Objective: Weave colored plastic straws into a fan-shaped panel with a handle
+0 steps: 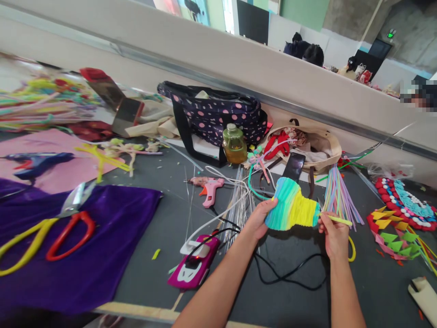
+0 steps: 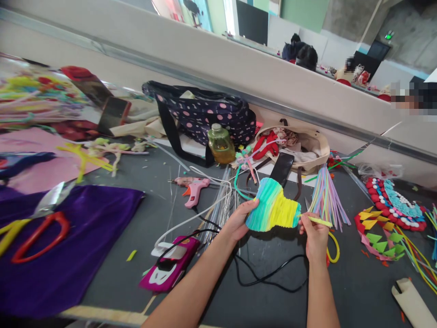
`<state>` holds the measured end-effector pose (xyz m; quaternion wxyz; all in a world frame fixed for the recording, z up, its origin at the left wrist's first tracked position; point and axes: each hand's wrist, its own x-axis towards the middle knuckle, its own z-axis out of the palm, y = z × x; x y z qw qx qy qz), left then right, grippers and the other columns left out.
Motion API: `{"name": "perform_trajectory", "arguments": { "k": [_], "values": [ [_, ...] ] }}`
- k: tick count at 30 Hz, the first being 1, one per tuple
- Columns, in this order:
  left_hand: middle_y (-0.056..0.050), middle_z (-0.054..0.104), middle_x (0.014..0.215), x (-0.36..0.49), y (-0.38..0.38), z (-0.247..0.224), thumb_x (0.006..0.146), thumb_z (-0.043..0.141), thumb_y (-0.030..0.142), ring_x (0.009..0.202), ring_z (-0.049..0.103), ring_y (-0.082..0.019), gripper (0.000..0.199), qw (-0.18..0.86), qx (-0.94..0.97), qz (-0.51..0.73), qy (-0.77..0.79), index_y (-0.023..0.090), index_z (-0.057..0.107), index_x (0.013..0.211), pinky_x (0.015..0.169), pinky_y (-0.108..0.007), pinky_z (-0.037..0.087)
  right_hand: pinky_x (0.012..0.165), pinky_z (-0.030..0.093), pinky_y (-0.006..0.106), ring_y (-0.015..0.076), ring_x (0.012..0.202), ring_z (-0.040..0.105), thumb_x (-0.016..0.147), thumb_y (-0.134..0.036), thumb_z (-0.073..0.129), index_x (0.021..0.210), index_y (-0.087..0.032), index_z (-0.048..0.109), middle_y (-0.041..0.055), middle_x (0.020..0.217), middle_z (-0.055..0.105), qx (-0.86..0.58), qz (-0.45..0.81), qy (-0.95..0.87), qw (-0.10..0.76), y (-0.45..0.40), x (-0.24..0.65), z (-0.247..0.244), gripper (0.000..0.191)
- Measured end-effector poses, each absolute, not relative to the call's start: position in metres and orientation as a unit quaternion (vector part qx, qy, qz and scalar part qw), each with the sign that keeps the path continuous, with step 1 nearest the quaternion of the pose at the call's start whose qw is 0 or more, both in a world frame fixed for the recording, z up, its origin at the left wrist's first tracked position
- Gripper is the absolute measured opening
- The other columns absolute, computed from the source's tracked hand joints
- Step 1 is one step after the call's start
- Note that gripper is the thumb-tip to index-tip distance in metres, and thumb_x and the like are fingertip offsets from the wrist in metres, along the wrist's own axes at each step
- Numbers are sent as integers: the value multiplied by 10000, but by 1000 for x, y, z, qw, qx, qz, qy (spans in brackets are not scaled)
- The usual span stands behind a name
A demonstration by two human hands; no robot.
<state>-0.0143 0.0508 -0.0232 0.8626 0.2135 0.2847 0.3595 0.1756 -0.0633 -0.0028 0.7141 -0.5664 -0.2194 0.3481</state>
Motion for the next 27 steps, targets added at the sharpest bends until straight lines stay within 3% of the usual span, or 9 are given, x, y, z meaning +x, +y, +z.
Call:
{"name": "perform_trajectory", "arguments": {
  "k": [11, 16, 19, 22, 24, 27],
  "values": [
    [-160, 760, 884, -15, 50, -21, 766, 719, 240, 766, 734, -253, 267, 866, 210, 346, 292, 49, 708, 953, 808, -357, 577, 384, 421, 183, 73, 443, 497, 618, -318, 842, 746, -149, 668, -40, 555, 599, -544, 394, -198, 714, -63, 171, -2, 274],
    [-134, 759, 905, -16, 51, -20, 840, 629, 353, 859, 725, -263, 301, 892, 146, 356, 237, 83, 694, 956, 861, -377, 553, 416, 469, 188, 61, 413, 472, 633, -300, 822, 700, -163, 626, -75, 509, 545, -523, 360, -121, 763, -58, 165, 0, 248],
    [-119, 750, 978, -10, 46, -19, 775, 675, 218, 974, 698, -265, 209, 898, 160, 367, 181, 110, 688, 954, 905, -381, 528, 538, 547, 225, 65, 473, 521, 668, -301, 796, 707, -181, 610, -75, 568, 574, -470, 381, -78, 793, -55, 151, 4, 224],
    [-112, 697, 1169, 1, 32, -17, 623, 754, 33, 1120, 632, -271, 445, 882, 250, 364, 165, 145, 672, 1047, 933, -346, 499, 629, 567, 247, 90, 596, 601, 721, -318, 768, 769, -190, 627, -42, 676, 647, -443, 389, -92, 803, -53, 122, 4, 196],
    [-120, 702, 1144, 6, 22, -15, 648, 791, 106, 1061, 655, -246, 452, 866, 289, 372, 171, 143, 667, 1082, 894, -301, 504, 626, 561, 249, 101, 614, 616, 753, -335, 748, 788, -189, 626, -24, 695, 666, -451, 380, -115, 799, -52, 99, 2, 193],
    [-108, 743, 980, 8, 13, -11, 692, 796, 271, 800, 695, -182, 331, 843, 294, 399, 208, 130, 691, 972, 705, -240, 523, 641, 571, 285, 126, 637, 632, 786, -378, 716, 853, -185, 636, 4, 738, 685, -476, 367, -151, 785, -53, 75, -3, 219]
  ]
}}
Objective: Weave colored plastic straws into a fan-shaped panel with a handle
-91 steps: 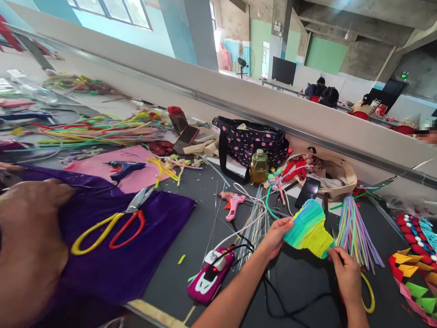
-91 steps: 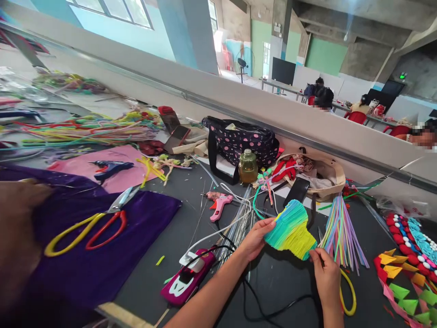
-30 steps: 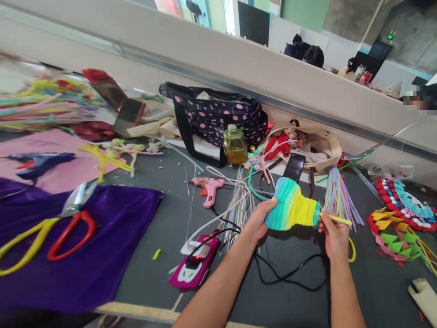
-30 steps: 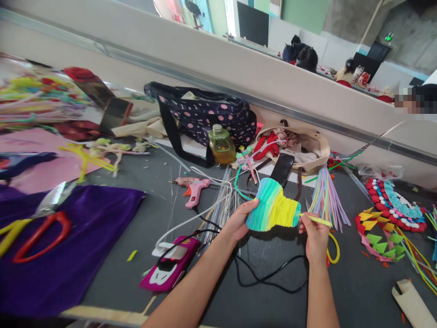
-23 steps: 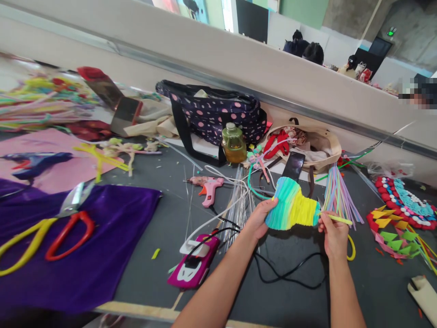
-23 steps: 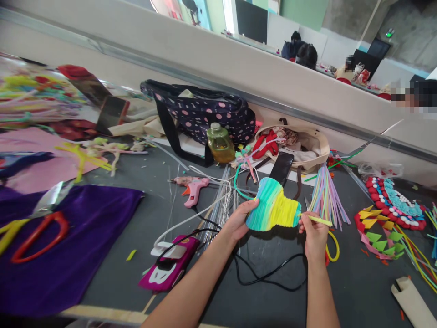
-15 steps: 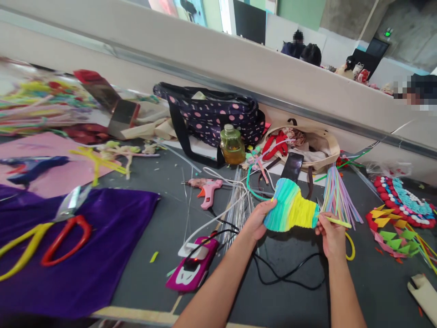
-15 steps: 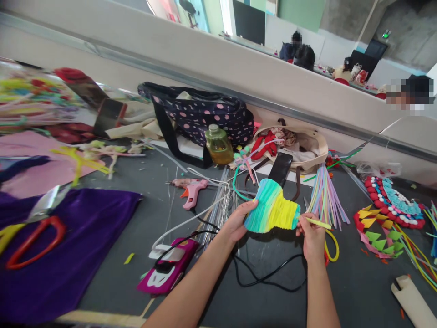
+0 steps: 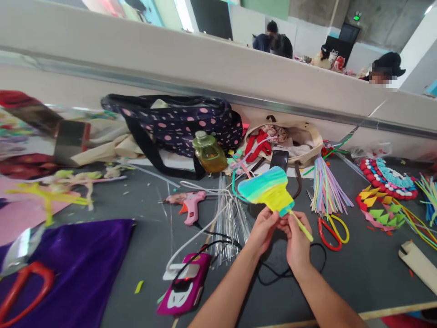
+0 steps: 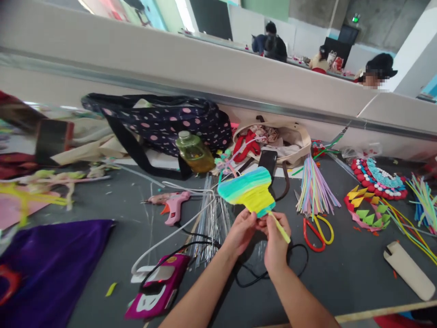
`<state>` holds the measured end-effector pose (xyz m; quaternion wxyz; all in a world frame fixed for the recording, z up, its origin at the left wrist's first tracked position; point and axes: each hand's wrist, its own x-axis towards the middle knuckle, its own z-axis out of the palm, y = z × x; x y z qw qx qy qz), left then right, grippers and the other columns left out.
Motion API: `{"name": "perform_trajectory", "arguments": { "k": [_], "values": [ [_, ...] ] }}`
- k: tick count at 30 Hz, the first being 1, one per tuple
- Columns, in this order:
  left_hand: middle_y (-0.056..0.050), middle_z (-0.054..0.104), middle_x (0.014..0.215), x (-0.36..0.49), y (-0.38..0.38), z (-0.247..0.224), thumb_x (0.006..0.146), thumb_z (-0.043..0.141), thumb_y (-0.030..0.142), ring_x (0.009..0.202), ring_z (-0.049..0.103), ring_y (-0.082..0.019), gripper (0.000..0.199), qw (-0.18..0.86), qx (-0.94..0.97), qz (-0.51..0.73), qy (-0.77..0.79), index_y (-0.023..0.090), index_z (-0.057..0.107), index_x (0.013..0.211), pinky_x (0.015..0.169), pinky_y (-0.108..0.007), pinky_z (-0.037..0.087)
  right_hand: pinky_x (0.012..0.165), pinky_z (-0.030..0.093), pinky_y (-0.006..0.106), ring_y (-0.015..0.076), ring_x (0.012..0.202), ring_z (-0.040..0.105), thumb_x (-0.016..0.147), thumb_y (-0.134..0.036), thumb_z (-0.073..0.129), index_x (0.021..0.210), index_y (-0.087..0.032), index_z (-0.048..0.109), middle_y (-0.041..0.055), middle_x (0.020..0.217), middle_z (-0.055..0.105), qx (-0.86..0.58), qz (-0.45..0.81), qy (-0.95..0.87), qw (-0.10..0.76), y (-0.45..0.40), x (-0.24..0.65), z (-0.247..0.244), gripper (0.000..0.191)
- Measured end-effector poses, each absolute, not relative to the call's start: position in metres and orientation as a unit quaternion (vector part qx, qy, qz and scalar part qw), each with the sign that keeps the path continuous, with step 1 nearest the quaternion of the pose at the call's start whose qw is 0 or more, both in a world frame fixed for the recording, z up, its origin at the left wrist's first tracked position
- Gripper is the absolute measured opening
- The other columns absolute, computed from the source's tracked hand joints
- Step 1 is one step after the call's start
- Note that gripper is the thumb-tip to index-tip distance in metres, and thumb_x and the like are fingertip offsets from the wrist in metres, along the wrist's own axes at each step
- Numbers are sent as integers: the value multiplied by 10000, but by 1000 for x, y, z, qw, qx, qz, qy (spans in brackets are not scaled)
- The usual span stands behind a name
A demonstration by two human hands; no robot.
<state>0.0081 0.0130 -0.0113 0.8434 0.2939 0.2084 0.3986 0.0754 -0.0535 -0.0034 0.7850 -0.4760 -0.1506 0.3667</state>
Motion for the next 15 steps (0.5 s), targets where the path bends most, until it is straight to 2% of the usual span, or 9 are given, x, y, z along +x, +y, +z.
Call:
{"name": "perform_trajectory", "arguments": {
  "k": [2, 4, 7, 11, 15],
  "values": [
    [-92, 751, 909, 5, 13, -7, 707, 777, 293, 674, 678, -158, 302, 843, 287, 386, 240, 134, 695, 951, 609, -231, 512, 651, 574, 301, 140, 664, 642, 789, -394, 710, 919, -190, 649, 27, 815, 700, -498, 361, -193, 764, -56, 71, -6, 249],
    [-93, 754, 880, 1, 17, -2, 707, 762, 290, 663, 681, -175, 318, 842, 287, 377, 258, 133, 700, 976, 575, -242, 511, 654, 572, 303, 148, 679, 646, 787, -412, 707, 943, -197, 666, 40, 858, 702, -520, 367, -244, 732, -58, 75, -6, 269],
    [-89, 756, 835, -6, 26, 4, 677, 755, 251, 693, 694, -188, 246, 825, 299, 390, 277, 122, 719, 884, 660, -265, 539, 580, 542, 261, 132, 612, 608, 795, -471, 678, 893, -199, 677, 27, 776, 681, -535, 378, -262, 709, -59, 91, -3, 289],
    [-107, 757, 860, -9, 31, 4, 633, 738, 211, 741, 704, -230, 241, 827, 357, 330, 284, 100, 734, 847, 690, -307, 550, 415, 405, 180, 80, 494, 485, 780, -537, 662, 913, -183, 673, 0, 688, 620, -491, 438, -224, 719, -55, 114, 3, 378],
    [-119, 754, 867, -4, 27, -2, 666, 747, 271, 747, 699, -238, 271, 835, 393, 271, 274, 95, 730, 871, 664, -299, 540, 328, 246, 140, 33, 382, 375, 707, -428, 759, 749, -172, 636, -63, 545, 521, -505, 479, -227, 682, -52, 125, 3, 287]
  ]
}}
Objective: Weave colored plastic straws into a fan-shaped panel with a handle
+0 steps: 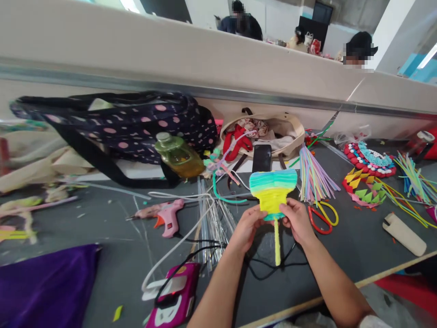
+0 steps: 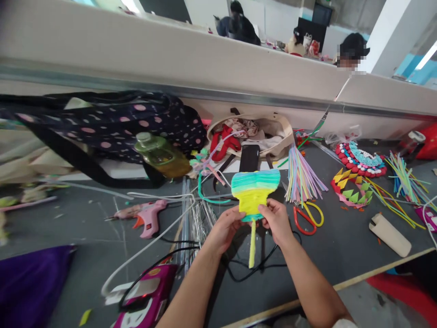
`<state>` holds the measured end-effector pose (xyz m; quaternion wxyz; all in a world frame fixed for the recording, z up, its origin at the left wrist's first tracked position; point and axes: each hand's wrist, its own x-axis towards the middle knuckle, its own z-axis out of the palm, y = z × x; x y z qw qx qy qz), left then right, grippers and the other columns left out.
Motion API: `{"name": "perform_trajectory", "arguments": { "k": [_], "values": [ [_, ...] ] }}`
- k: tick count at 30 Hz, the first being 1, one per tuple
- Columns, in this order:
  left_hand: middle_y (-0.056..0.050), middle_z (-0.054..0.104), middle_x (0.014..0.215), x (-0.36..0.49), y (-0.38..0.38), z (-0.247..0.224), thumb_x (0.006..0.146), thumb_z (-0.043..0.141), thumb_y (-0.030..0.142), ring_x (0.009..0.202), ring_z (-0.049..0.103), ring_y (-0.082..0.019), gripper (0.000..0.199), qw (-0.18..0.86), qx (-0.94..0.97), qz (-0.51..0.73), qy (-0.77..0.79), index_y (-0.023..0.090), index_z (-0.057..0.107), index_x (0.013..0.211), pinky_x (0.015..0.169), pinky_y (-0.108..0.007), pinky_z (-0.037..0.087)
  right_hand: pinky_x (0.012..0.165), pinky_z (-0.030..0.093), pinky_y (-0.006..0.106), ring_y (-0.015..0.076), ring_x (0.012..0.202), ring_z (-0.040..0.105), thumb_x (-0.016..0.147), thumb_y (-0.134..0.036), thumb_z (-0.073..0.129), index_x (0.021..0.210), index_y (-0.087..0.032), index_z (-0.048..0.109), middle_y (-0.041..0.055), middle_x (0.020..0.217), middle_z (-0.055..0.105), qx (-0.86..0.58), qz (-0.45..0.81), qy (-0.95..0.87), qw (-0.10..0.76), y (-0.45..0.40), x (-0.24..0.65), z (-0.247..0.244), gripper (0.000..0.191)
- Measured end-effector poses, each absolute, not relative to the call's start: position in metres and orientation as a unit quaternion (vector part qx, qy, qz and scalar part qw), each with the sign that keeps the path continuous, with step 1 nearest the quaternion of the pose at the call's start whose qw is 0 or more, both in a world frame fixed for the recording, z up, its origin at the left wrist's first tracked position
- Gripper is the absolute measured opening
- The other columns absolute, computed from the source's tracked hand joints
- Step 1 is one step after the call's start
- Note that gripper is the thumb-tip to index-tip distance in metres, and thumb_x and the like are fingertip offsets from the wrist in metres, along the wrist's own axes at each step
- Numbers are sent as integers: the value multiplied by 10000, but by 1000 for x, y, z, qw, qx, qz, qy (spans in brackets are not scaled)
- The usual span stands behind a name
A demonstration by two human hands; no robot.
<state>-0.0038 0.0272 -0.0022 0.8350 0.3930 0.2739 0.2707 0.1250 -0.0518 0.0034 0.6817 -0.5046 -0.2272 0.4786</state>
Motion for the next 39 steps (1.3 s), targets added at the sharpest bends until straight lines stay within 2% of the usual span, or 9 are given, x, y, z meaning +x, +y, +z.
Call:
{"name": "perform_trajectory", "arguments": {
  "k": [4, 6, 13, 19, 26, 30, 32, 35, 39],
  "values": [
    [-128, 735, 780, 3, 22, -7, 776, 648, 541, 677, 675, -199, 448, 849, 376, 243, 281, 102, 709, 838, 634, -271, 513, 343, 308, 155, 50, 377, 432, 712, -405, 753, 747, -178, 625, -70, 517, 540, -508, 434, -203, 716, -50, 130, -2, 263],
    [-125, 724, 781, 4, 20, -8, 782, 604, 614, 688, 662, -195, 513, 855, 373, 233, 274, 112, 703, 809, 624, -266, 501, 356, 324, 165, 53, 378, 444, 703, -410, 759, 772, -177, 627, -64, 530, 567, -511, 417, -192, 727, -49, 133, -5, 277],
    [-88, 721, 787, 5, 13, -11, 681, 797, 351, 658, 610, -142, 285, 824, 440, 229, 273, 108, 730, 812, 631, -231, 428, 370, 330, 177, 69, 398, 455, 708, -421, 765, 783, -178, 622, -58, 523, 566, -522, 404, -197, 725, -51, 135, -13, 292],
    [-95, 717, 759, 7, 11, -16, 607, 845, 345, 689, 641, -191, 294, 820, 429, 260, 274, 101, 724, 719, 656, -276, 448, 374, 343, 184, 77, 404, 454, 713, -437, 758, 788, -177, 633, -52, 517, 560, -536, 406, -221, 706, -53, 131, -14, 299],
    [-62, 685, 710, 5, 11, -18, 652, 823, 379, 606, 589, -126, 324, 846, 405, 222, 266, 105, 723, 793, 630, -255, 453, 371, 343, 177, 73, 417, 459, 692, -423, 778, 776, -177, 634, -57, 527, 548, -536, 399, -215, 713, -54, 133, -14, 298],
    [-46, 674, 681, 6, 12, -17, 570, 872, 332, 597, 581, -128, 334, 830, 405, 272, 272, 105, 719, 762, 618, -251, 438, 371, 319, 171, 73, 438, 450, 710, -463, 759, 907, -172, 669, -47, 557, 560, -545, 397, -216, 706, -55, 133, -12, 362],
    [-39, 668, 663, 6, 14, -16, 552, 877, 328, 591, 575, -127, 323, 807, 404, 317, 290, 108, 719, 727, 615, -250, 430, 394, 356, 174, 79, 474, 483, 732, -497, 731, 985, -168, 675, -15, 639, 615, -545, 403, -215, 703, -55, 133, -12, 418],
    [-35, 675, 668, 5, 19, -15, 545, 875, 328, 599, 573, -127, 304, 775, 400, 373, 316, 118, 724, 706, 624, -250, 429, 457, 435, 192, 100, 546, 563, 732, -514, 728, 936, -166, 688, 40, 775, 690, -559, 426, -227, 674, -57, 129, -14, 406],
    [-30, 669, 645, 3, 21, -16, 572, 859, 325, 584, 560, -119, 269, 767, 388, 401, 316, 125, 720, 687, 613, -250, 426, 596, 529, 257, 149, 621, 646, 718, -475, 757, 817, -173, 701, 38, 733, 710, -560, 481, -311, 598, -59, 118, -23, 323]
  ]
}}
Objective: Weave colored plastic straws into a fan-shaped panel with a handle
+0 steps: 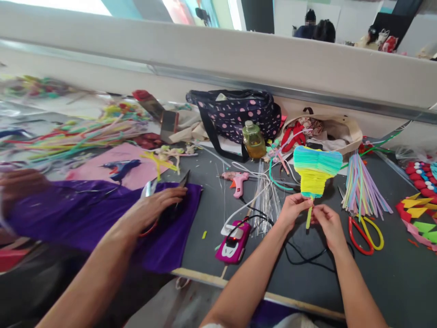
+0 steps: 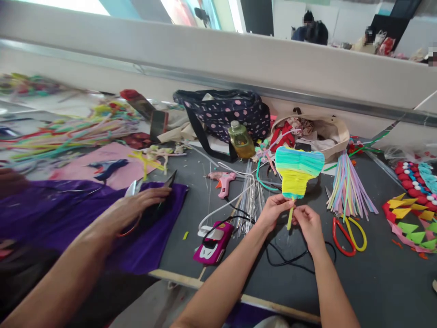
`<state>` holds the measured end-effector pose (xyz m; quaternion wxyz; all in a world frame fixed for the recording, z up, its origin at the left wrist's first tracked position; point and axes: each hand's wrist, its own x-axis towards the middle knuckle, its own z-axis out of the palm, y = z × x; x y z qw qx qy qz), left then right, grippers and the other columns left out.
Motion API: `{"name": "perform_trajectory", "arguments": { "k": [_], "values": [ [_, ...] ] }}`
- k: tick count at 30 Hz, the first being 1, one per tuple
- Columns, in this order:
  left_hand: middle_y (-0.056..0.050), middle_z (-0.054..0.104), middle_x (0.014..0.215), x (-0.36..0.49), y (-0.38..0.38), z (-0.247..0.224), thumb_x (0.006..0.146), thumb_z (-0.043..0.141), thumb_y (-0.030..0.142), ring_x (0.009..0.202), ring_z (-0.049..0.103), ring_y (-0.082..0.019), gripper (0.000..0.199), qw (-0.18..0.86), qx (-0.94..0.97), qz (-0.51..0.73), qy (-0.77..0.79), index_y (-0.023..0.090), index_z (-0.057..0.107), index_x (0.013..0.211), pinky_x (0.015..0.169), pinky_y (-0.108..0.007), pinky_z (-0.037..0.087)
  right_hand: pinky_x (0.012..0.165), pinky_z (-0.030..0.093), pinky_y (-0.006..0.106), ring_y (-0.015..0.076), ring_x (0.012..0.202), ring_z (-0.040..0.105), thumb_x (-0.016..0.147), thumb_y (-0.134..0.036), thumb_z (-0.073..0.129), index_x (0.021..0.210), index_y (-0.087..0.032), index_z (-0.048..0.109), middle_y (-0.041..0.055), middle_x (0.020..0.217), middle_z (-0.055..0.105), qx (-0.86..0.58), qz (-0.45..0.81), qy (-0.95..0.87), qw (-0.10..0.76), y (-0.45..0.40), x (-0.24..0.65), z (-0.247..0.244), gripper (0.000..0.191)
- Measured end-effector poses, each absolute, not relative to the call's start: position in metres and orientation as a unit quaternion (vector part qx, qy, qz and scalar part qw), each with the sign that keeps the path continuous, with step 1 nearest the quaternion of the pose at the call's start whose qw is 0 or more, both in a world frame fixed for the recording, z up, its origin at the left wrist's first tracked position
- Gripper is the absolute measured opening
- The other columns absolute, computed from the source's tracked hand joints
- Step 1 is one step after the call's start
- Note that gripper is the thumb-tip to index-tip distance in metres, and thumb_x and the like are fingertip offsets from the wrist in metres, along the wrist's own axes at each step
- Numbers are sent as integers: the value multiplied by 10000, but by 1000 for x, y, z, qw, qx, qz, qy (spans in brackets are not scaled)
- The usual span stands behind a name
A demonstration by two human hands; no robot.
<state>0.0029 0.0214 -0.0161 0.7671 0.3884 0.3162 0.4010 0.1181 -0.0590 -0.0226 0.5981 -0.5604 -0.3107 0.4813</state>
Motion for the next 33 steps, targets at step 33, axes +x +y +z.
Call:
{"name": "perform_trajectory", "arguments": {
  "k": [33],
  "values": [
    [-93, 751, 750, 0, 16, -13, 653, 808, 350, 643, 646, -173, 310, 775, 465, 373, 211, 110, 788, 848, 677, -275, 496, 889, 514, 439, 240, 884, 684, 645, -282, 819, 919, -174, 747, 61, 955, 754, -526, 287, -275, 752, -34, 134, 15, 303]
  ]
}}
